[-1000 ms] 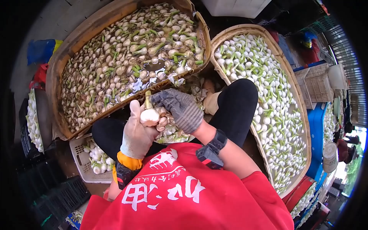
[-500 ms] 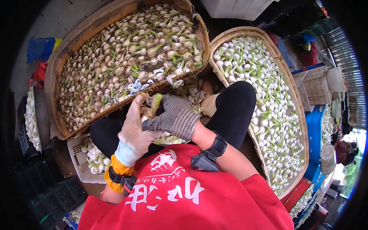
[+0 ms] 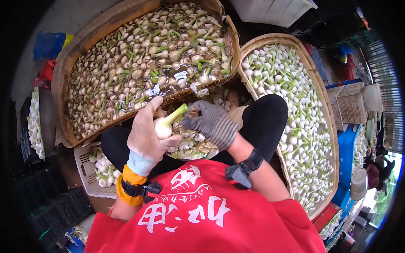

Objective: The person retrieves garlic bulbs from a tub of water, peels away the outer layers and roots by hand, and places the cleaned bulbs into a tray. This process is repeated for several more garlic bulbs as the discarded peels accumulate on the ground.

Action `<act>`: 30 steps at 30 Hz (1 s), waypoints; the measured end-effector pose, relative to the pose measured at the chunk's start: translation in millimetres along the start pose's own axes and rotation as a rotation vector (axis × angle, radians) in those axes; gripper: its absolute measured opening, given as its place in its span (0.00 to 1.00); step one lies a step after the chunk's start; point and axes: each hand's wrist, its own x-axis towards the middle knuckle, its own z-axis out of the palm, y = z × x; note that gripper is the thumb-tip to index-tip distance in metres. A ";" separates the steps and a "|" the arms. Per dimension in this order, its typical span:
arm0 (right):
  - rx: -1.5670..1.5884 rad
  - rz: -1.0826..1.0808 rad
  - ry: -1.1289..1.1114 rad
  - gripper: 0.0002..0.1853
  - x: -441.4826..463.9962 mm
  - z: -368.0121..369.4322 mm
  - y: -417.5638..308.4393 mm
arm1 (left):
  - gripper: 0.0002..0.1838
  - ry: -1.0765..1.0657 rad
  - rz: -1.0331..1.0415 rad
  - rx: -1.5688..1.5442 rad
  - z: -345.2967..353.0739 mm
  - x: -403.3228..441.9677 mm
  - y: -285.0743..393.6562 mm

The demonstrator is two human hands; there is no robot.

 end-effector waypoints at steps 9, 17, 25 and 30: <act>0.785 0.010 0.065 0.19 -7.8 13.2 -7.5 | 0.12 0.204 -0.432 -1.128 11.1 3.3 -40.1; 0.450 0.020 0.019 0.15 6.3 1.7 -9.8 | 0.37 -0.466 -0.611 -1.168 7.3 7.3 -9.5; -0.369 -0.332 0.471 0.13 -0.7 8.9 9.6 | 0.25 -0.233 -0.668 -2.026 31.6 3.2 -23.1; -0.393 -0.386 0.442 0.16 -9.8 17.1 -24.1 | 0.27 -0.259 -0.517 -1.955 44.1 -7.6 -23.2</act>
